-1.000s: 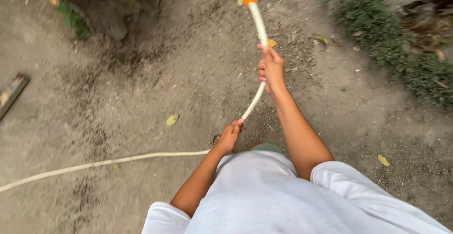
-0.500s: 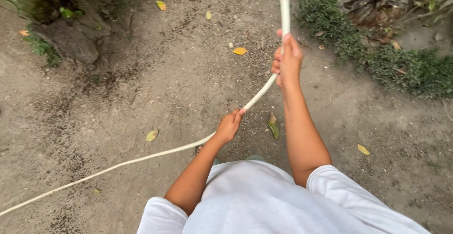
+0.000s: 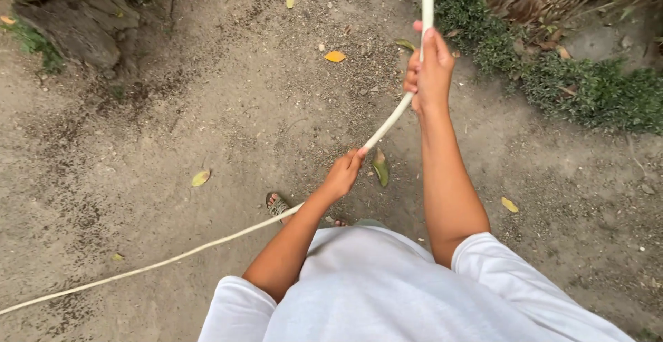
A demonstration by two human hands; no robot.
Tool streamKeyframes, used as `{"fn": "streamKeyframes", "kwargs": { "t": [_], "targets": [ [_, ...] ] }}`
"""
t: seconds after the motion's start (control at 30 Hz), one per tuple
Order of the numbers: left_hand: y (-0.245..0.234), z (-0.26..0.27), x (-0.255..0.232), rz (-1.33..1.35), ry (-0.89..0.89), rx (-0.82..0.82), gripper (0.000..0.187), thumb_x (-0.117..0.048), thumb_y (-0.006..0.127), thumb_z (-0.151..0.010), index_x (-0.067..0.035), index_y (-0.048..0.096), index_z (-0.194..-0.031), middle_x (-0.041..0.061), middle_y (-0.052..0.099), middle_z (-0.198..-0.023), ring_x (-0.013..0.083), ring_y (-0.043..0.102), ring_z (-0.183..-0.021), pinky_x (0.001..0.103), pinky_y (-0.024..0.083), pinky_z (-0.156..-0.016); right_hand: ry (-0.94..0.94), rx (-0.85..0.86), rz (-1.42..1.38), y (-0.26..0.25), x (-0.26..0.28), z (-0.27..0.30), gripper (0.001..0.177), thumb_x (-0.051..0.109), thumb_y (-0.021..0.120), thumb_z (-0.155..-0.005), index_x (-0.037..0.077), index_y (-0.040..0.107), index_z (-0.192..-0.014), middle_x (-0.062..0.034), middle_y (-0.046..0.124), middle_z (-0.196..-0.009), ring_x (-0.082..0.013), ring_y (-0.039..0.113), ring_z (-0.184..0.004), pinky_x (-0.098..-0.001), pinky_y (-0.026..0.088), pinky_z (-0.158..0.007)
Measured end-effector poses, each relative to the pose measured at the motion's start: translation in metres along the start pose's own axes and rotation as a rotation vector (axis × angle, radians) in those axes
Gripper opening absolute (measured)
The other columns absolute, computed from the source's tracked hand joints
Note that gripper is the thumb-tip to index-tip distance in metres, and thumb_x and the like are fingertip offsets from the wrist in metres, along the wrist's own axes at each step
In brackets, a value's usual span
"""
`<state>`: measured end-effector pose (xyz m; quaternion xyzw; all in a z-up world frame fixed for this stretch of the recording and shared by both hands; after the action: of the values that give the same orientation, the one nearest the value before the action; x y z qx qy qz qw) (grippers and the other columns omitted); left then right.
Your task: Watering plants in a garden using a hose and nozzle.
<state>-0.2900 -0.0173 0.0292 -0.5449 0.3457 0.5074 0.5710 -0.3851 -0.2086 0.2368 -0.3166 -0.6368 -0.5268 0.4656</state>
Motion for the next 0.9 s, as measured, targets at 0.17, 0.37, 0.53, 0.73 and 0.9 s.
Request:
{"fn": "streamKeyframes", "kwargs": {
  "t": [0.17, 0.37, 0.53, 0.73, 0.9],
  "targets": [
    [0.015, 0.002, -0.008, 0.057, -0.073, 0.016, 0.046, -0.044, 0.038, -0.108, -0.004, 0.061, -0.100, 0.014, 0.060, -0.076, 0.0310, 0.058, -0.071, 0.044, 0.049, -0.068, 0.036, -0.022, 0.065, -0.014, 0.004, 0.002, 0.038, 0.036, 0.048, -0.111, 0.010, 0.066, -0.134, 0.0064, 0.037, -0.058, -0.0028, 0.030, -0.040, -0.0223, 0.024, -0.032],
    [-0.011, -0.059, -0.061, -0.015, 0.108, -0.057, 0.038, -0.037, 0.041, -0.108, -0.005, 0.059, -0.100, 0.016, 0.063, -0.077, 0.0338, 0.063, -0.072, 0.045, 0.048, -0.068, -0.217, -0.011, 0.067, -0.004, 0.069, -0.025, 0.042, 0.036, 0.045, -0.114, 0.008, 0.066, -0.138, 0.0038, 0.041, -0.060, -0.0058, 0.032, -0.042, -0.0244, 0.025, -0.035],
    [-0.030, -0.118, -0.102, -0.095, 0.162, -0.075, 0.039, -0.039, 0.044, -0.108, -0.003, 0.057, -0.098, 0.019, 0.063, -0.078, 0.0400, 0.063, -0.072, 0.049, 0.047, -0.066, -0.369, 0.057, -0.014, -0.009, 0.095, -0.074, 0.045, 0.041, 0.044, -0.115, 0.011, 0.060, -0.144, 0.0059, 0.034, -0.063, -0.0035, 0.028, -0.045, -0.0238, 0.022, -0.037],
    [-0.027, -0.176, -0.038, -0.074, 0.103, -0.029, 0.045, -0.045, 0.042, -0.108, -0.004, 0.059, -0.099, 0.016, 0.062, -0.077, 0.0311, 0.062, -0.069, 0.045, 0.048, -0.065, -0.179, -0.078, 0.007, -0.026, 0.037, -0.146, 0.041, 0.039, 0.045, -0.114, 0.009, 0.063, -0.135, 0.0075, 0.034, -0.059, -0.0028, 0.030, -0.043, -0.0238, 0.023, -0.035],
    [-0.027, -0.189, -0.002, -0.040, -0.138, 0.126, 0.051, -0.050, 0.039, -0.108, -0.006, 0.061, -0.095, 0.009, 0.057, -0.070, 0.0218, 0.054, -0.063, 0.041, 0.045, -0.060, -0.010, -0.168, 0.074, -0.037, -0.020, -0.182, 0.042, 0.039, 0.045, -0.111, 0.010, 0.066, -0.131, 0.0058, 0.040, -0.058, -0.0036, 0.032, -0.040, -0.0238, 0.024, -0.033]
  ]
}}
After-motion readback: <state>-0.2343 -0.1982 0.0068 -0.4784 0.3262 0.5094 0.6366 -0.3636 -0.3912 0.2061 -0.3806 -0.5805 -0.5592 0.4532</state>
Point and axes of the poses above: each hand's wrist, its own z-axis away from the middle knuckle, its own y-axis out of the palm, x = y × z, the point moved 7 cm from there along -z, towards the middle knuckle
